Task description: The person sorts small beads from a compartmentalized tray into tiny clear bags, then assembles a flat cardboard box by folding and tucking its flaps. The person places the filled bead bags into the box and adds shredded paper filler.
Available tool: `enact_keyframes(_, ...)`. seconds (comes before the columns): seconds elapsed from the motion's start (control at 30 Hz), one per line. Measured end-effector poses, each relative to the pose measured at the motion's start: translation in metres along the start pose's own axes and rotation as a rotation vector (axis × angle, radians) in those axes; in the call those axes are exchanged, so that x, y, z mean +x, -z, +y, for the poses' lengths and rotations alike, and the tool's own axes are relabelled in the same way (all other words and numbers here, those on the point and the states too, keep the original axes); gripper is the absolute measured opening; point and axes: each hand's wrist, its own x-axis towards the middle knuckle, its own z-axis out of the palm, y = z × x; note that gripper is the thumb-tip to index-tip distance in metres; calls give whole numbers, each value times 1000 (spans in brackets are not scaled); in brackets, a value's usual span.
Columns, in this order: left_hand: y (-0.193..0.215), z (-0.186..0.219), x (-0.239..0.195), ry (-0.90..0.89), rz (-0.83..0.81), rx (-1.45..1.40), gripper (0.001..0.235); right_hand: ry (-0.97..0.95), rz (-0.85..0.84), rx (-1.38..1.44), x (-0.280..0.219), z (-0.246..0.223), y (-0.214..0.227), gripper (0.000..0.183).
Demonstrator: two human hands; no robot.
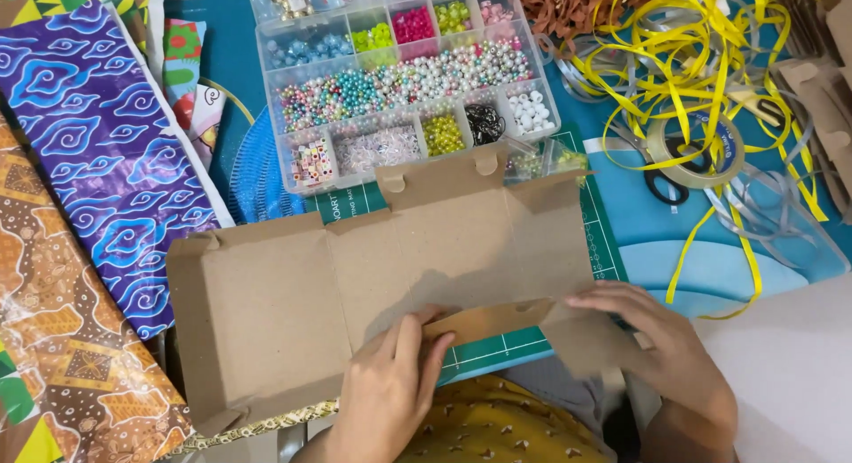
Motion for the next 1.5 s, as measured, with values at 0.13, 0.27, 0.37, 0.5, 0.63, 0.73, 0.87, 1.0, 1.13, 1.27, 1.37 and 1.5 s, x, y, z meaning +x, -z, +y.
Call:
enact_keyframes(0.13,-4,5,11,-29,71,-37,39,-80,294,-85,16,-32,-16,33)
enact_keyframes(0.27,-19,1,12,49,13,207,18,-389,314,-105,25,-39,-26,43)
enact_keyframes(0.37,-19,0,18,-21,76,330,15,-433,326,-94,28,-42,-30,42)
enact_keyframes(0.5,-25,5,17,-90,148,488,23,-319,315,-268,31,-35,-36,46)
enact_keyframes(0.63,-54,14,0,-227,51,429,37,-234,393,-418,33,-27,-50,47)
enact_keyframes(0.73,-52,29,10,-330,118,360,38,-247,375,-471,33,-28,-54,45)
enact_keyframes(0.87,-53,34,18,-298,106,393,44,-90,407,-655,37,-36,-49,42)
enact_keyframes(1.0,-57,33,16,-240,83,411,45,132,477,-600,47,-55,-42,46)
enact_keyframes(1.13,-47,22,19,-269,46,323,47,317,538,-676,68,-56,-37,66)
enact_keyframes(1.27,-42,12,21,-309,32,326,42,407,466,-798,97,-62,-36,73)
enact_keyframes(1.37,-39,8,22,-339,-13,278,44,431,411,-864,112,-77,-27,74)
enact_keyframes(1.5,-37,9,22,-259,-77,305,40,496,440,-964,121,-88,-14,52)
